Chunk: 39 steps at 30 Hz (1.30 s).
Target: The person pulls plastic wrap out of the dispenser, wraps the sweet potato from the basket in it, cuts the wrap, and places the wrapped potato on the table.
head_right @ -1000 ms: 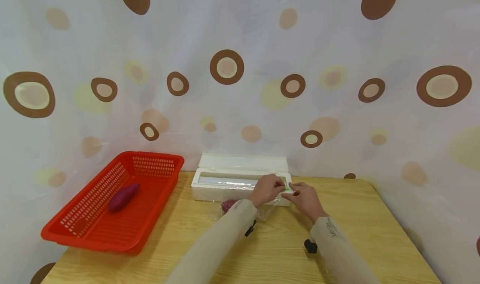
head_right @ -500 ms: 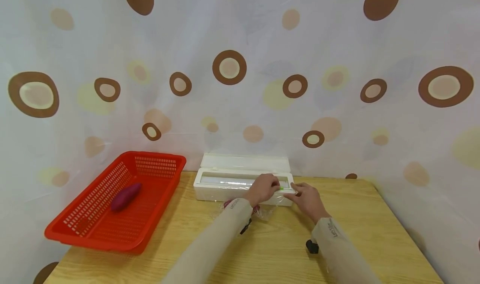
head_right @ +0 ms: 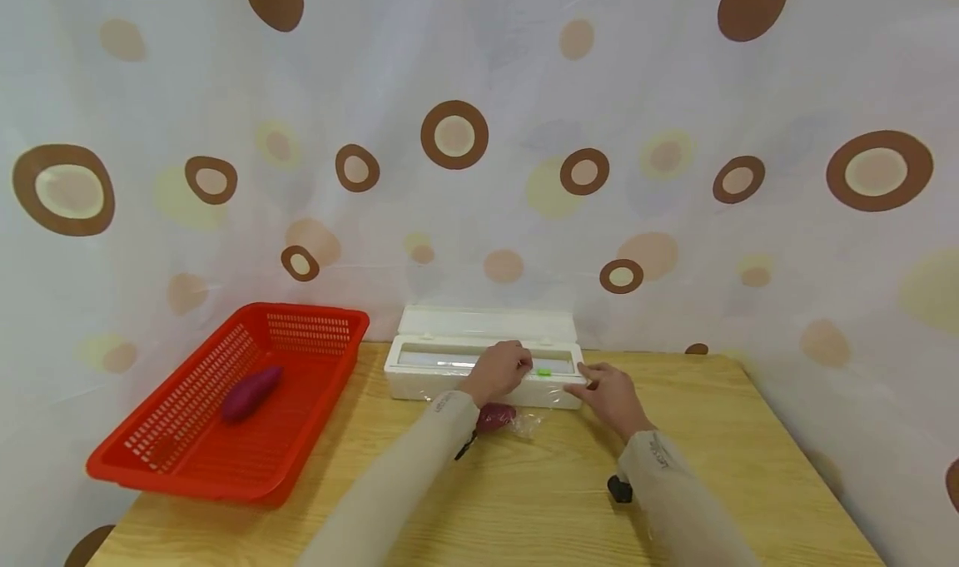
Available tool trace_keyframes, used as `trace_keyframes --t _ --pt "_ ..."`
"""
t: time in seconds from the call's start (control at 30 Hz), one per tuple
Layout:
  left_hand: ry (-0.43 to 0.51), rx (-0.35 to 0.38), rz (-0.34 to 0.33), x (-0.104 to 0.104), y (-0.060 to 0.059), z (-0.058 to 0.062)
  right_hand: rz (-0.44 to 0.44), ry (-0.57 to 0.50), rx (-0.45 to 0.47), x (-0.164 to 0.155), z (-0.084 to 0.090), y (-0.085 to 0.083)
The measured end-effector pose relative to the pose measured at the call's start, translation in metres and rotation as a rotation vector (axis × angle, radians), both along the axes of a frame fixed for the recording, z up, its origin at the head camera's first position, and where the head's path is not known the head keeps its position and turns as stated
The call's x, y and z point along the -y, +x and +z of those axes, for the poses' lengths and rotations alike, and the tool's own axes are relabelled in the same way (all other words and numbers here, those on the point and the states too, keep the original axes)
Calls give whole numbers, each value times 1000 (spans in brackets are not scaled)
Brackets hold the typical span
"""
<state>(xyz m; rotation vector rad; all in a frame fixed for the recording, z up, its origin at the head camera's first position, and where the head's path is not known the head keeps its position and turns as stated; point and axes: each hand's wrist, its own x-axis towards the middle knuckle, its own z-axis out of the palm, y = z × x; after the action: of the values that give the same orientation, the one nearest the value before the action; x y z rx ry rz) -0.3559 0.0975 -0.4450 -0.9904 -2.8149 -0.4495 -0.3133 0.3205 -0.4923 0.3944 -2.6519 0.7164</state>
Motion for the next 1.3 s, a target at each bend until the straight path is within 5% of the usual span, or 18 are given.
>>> trace_keyframes --t 0.27,0.5,0.87,1.07,1.2,1.3 --pt "137 131 -45 0 -2 -4 8 -4 -29 7 -4 0" --pt "96 164 49 -4 1 -6 25 -3 -21 11 -8 -2" --pt "39 100 75 5 5 -7 32 45 -32 17 -7 -1" --pt "10 47 70 49 -4 1 0 50 12 12 -2 -2" --pt "22 53 84 107 -8 6 1 63 14 6 1 -2" --pt "40 59 179 153 -9 6 9 60 24 4 2 -1"
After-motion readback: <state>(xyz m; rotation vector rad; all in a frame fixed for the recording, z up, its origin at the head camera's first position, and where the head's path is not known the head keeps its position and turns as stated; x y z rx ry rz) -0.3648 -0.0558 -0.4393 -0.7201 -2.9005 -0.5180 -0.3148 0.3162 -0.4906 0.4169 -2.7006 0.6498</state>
